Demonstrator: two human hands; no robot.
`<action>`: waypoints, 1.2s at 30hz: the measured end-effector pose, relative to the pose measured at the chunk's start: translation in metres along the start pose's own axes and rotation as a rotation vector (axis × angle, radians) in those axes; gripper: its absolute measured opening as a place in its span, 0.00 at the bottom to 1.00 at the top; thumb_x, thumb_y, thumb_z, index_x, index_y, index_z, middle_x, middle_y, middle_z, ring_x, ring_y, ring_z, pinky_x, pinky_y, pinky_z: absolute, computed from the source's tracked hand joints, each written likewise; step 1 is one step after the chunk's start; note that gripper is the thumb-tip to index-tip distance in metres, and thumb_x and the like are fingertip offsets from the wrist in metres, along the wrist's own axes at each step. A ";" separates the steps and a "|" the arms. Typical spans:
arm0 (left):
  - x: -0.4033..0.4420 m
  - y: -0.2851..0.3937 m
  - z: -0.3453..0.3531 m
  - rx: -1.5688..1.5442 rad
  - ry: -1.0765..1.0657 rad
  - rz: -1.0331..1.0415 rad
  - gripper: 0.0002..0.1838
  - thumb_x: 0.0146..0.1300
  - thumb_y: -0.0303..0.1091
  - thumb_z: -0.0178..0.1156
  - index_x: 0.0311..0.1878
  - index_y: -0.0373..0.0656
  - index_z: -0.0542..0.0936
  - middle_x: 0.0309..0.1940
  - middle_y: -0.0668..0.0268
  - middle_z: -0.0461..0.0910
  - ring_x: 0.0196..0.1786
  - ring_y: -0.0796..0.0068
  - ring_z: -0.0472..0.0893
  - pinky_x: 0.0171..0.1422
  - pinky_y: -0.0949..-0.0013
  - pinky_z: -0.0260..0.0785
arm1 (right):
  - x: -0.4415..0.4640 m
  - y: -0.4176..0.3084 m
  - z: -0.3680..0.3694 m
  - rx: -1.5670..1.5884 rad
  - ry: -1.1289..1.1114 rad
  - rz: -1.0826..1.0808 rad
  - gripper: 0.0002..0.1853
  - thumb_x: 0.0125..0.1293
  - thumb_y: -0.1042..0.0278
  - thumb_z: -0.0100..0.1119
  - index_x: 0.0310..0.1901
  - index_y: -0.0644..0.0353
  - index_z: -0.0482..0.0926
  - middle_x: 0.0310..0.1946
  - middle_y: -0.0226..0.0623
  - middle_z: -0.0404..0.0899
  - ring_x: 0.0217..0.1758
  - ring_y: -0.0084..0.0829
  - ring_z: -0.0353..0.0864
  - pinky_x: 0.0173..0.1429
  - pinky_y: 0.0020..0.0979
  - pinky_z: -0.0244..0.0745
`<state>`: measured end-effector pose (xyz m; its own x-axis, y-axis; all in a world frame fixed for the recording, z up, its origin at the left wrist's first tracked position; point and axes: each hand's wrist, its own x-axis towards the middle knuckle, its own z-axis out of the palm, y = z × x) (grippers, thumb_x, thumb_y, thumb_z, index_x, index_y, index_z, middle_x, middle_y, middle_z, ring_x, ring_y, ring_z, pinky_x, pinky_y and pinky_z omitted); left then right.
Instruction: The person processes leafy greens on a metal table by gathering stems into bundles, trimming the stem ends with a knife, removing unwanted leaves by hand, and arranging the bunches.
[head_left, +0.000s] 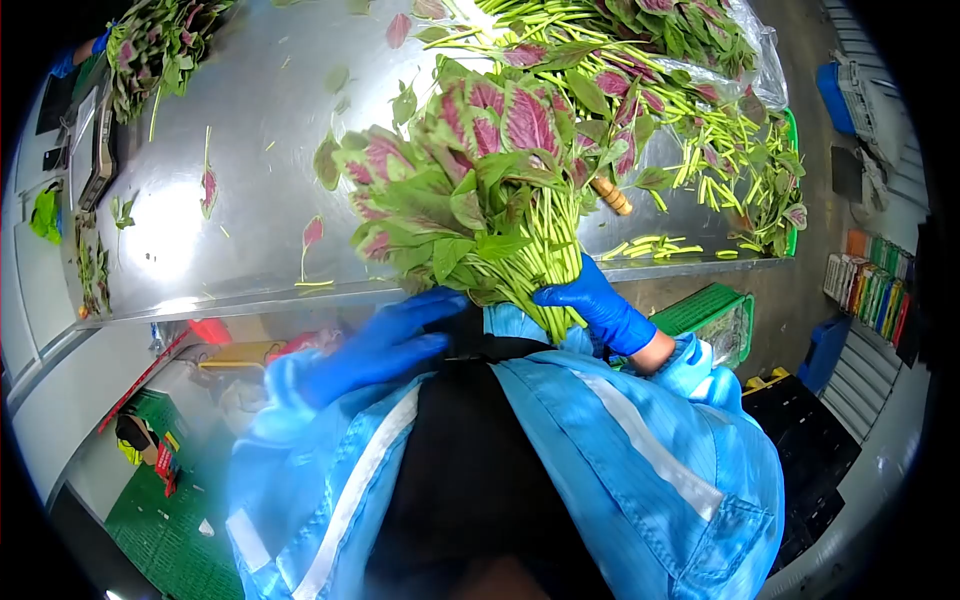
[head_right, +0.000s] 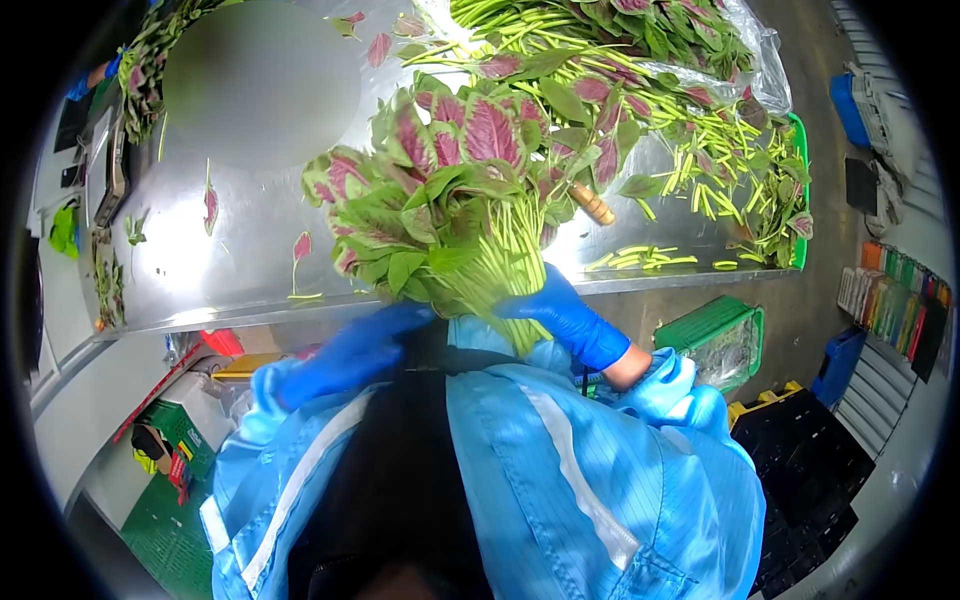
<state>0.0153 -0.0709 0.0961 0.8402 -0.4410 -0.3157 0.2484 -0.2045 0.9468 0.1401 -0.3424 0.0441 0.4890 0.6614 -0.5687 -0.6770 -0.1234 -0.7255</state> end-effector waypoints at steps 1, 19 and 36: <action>0.011 0.005 0.006 0.014 -0.022 -0.065 0.28 0.67 0.48 0.49 0.64 0.37 0.67 0.63 0.51 0.66 0.66 0.54 0.65 0.68 0.60 0.57 | 0.000 -0.002 0.002 -0.012 -0.002 -0.006 0.28 0.51 0.77 0.68 0.56 0.64 0.70 0.46 0.36 0.78 0.47 0.25 0.77 0.54 0.28 0.73; 0.056 -0.042 -0.008 -1.516 0.352 -0.279 0.31 0.68 0.55 0.46 0.62 0.37 0.68 0.55 0.55 0.74 0.57 0.62 0.74 0.62 0.59 0.66 | 0.081 -0.033 0.064 0.504 0.033 0.339 0.19 0.56 0.70 0.63 0.50 0.65 0.75 0.40 0.41 0.82 0.39 0.34 0.83 0.44 0.34 0.80; 0.072 -0.040 0.003 -1.229 0.549 -0.193 0.19 0.58 0.32 0.60 0.52 0.36 0.75 0.43 0.61 0.81 0.42 0.70 0.82 0.49 0.68 0.74 | 0.069 -0.038 0.038 -0.132 -0.004 0.209 0.21 0.59 0.65 0.62 0.53 0.63 0.76 0.43 0.38 0.81 0.44 0.28 0.81 0.50 0.28 0.73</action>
<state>0.0646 -0.0976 0.0351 0.7537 -0.0331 -0.6563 0.4058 0.8090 0.4252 0.1785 -0.2642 0.0470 0.3440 0.6140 -0.7104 -0.6852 -0.3531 -0.6370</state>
